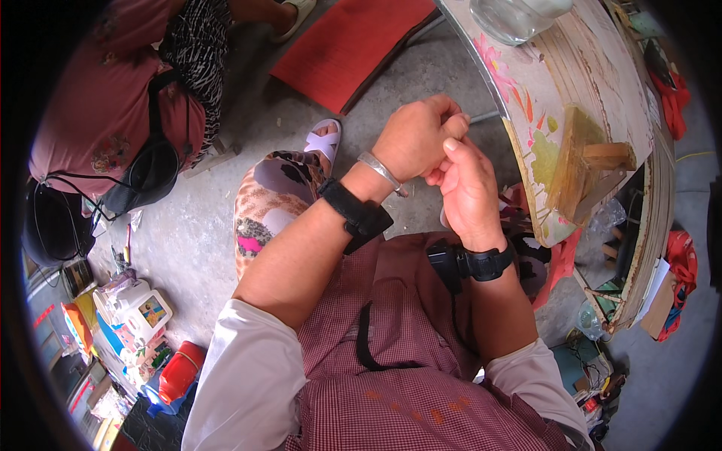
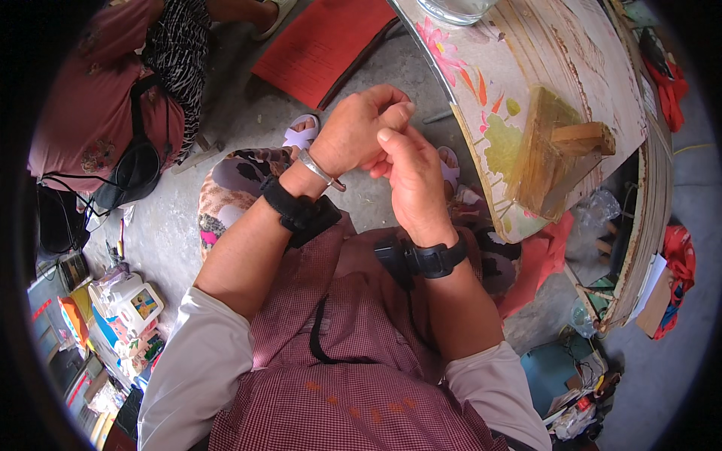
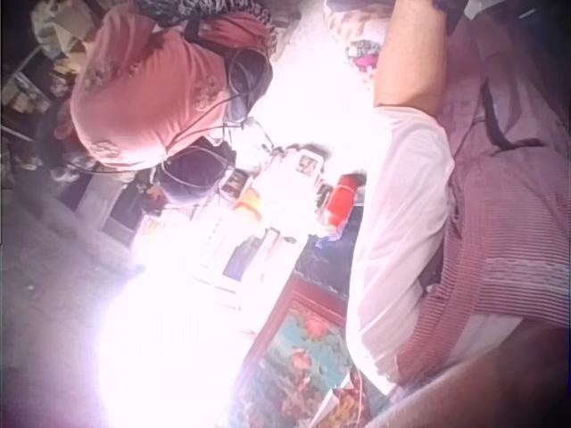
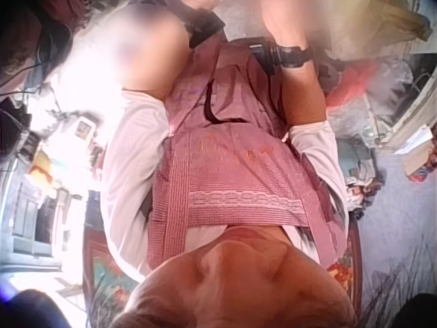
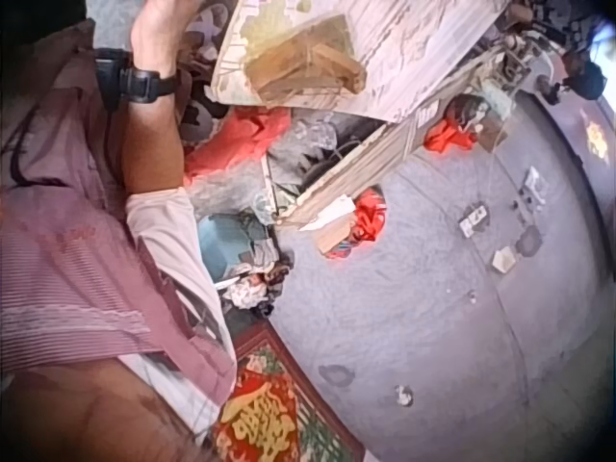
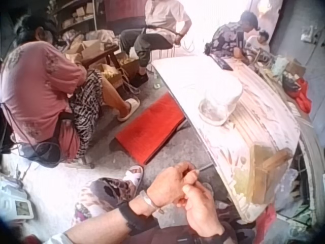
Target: Assembling and wrapping small items in a shared workshop environment.
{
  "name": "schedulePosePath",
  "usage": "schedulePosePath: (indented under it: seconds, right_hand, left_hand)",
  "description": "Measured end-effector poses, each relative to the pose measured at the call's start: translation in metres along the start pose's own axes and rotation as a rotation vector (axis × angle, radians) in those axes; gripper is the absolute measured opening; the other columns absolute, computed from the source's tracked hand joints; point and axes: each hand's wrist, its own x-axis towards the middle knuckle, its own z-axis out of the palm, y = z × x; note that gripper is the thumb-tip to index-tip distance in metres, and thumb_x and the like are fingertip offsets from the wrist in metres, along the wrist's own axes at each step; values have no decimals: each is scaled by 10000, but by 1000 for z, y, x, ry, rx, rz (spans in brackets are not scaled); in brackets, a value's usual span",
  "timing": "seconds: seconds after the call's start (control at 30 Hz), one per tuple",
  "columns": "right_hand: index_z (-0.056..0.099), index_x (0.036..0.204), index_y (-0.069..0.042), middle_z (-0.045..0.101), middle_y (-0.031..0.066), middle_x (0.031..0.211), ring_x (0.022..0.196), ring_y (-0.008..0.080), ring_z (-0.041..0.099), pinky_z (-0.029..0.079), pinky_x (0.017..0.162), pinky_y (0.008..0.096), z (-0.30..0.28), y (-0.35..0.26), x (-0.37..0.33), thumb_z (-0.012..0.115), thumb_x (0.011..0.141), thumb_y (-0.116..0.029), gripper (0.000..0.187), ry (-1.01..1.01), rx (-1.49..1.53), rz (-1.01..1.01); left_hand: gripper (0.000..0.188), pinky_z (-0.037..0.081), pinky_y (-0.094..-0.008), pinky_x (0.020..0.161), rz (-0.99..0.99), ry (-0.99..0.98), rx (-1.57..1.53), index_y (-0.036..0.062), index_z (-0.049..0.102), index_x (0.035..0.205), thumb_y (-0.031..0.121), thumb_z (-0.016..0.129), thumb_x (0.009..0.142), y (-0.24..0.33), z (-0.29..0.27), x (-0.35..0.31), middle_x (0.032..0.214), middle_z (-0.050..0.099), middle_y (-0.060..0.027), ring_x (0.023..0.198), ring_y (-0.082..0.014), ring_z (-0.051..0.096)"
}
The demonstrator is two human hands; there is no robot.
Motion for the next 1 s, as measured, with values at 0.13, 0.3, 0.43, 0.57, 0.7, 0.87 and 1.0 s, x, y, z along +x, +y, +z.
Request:
schedulePosePath:
  seconds: [0.13,0.3,0.43,0.57,0.7,0.87,1.0]
  right_hand:
    - [529,864,-25,531,26,685,612,93,493,372,557,211,0,0,0,450,799,-246,243,-4,1,-2]
    - [529,863,-26,532,26,684,610,95,496,373,554,212,0,0,0,440,804,-252,250,-15,-1,-2]
    - [530,860,-25,534,26,684,610,96,497,374,554,212,0,0,0,448,799,-241,239,-9,0,4]
    - [531,857,-24,537,28,687,611,98,499,375,558,214,0,-1,0,463,791,-219,217,-9,5,13]
    - [532,856,-25,540,30,694,609,99,500,376,561,216,0,-1,0,475,786,-211,206,-8,11,15]
    - [532,842,-35,535,24,701,616,93,492,372,569,213,-1,-2,-1,498,774,-206,187,-10,21,27]
    - [531,840,-39,531,20,701,618,89,486,370,571,210,-3,0,1,508,769,-200,178,-20,21,28]
  left_hand:
    - [249,371,-238,364,-31,3,-15,0,547,869,234,482,813,0,1,0,507,521,-55,380,-98,464]
    - [242,367,-238,356,-20,10,-24,2,543,876,227,475,819,0,0,0,498,513,-52,373,-96,460]
    - [244,389,-252,383,-7,14,14,3,544,874,228,467,818,1,-1,0,519,528,-71,396,-121,487]
    - [247,416,-277,441,-14,8,39,5,546,867,231,462,814,2,-1,0,556,548,-98,444,-159,521]
    - [253,424,-292,473,-2,15,56,8,548,865,240,462,812,0,-1,0,570,552,-108,479,-180,534]
    - [278,428,-301,499,35,25,75,5,550,856,265,469,800,-2,-1,1,577,552,-118,518,-199,545]
    - [282,427,-297,497,20,11,58,6,552,851,271,474,795,-1,-2,0,574,551,-118,509,-198,539]
